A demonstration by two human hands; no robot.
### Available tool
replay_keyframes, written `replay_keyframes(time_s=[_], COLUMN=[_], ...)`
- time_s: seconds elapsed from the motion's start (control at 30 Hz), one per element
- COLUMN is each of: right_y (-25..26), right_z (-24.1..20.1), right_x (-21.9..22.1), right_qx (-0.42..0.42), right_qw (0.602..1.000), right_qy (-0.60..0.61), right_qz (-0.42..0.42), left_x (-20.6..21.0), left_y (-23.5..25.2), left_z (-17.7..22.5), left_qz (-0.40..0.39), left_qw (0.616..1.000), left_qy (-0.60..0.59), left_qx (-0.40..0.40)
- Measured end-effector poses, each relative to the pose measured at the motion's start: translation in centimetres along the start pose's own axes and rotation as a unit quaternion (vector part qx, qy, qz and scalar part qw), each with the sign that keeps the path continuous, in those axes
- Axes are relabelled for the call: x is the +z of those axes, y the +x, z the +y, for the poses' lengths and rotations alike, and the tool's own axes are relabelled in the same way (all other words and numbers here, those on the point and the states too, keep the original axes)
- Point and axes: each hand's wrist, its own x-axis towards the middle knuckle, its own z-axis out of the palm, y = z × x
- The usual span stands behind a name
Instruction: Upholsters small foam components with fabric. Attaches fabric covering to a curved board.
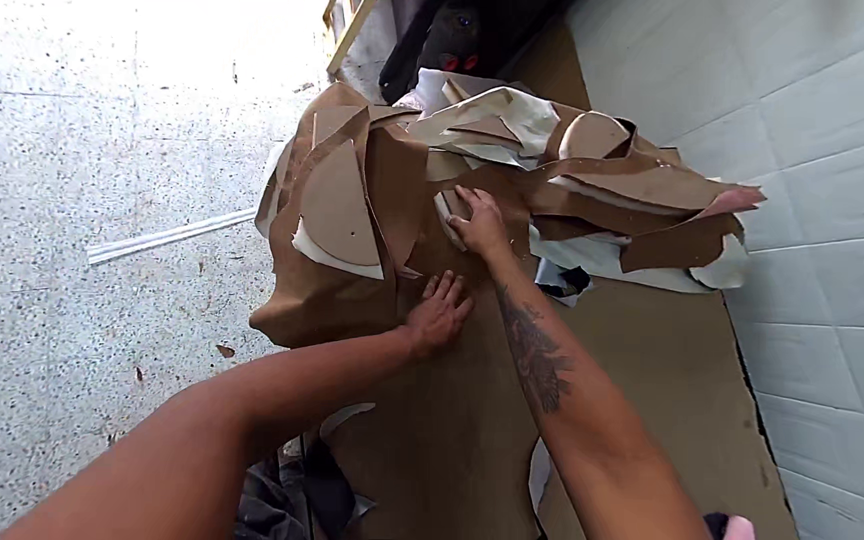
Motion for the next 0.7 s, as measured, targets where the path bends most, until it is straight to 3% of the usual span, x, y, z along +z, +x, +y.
replay_keyframes(time_s=[0.1, 0.2, 0.33, 0.47, 0.53, 0.6, 0.7], right_y=[-3.4, -12.4, -33.3, -52.1, -57.7, -60.7, -62.2], right_z=[1.8, 5.6, 10.1, 9.6, 7.6, 7.3, 11.3], right_x=[-1.0, -1.7, -0.4, 7.0, 9.9, 10.8, 8.8], right_qx=[0.056, 0.164, 0.292, 0.394, 0.393, 0.354, 0.303], right_qw=[0.998, 0.986, 0.955, 0.886, 0.87, 0.881, 0.888], right_qy=[-0.019, -0.019, 0.044, 0.244, 0.287, 0.279, 0.326], right_qz=[-0.01, -0.027, -0.034, 0.005, 0.083, 0.144, 0.12], left_x=[1.1, 1.6, 3.7, 4.6, 5.4, 5.4, 5.6], left_y=[-2.0, -6.2, -11.7, -15.0, -16.7, -17.2, -15.2], left_z=[0.8, 1.5, 2.4, 5.3, 7.5, 9.7, 14.4], left_qz=[-0.021, -0.046, -0.069, -0.077, -0.048, 0.01, 0.076], left_qw=[0.999, 0.992, 0.977, 0.982, 0.986, 0.991, 0.989], left_qy=[0.023, 0.03, 0.034, 0.042, 0.04, 0.043, 0.044], left_qx=[0.043, 0.115, 0.199, 0.166, 0.152, 0.13, 0.116])
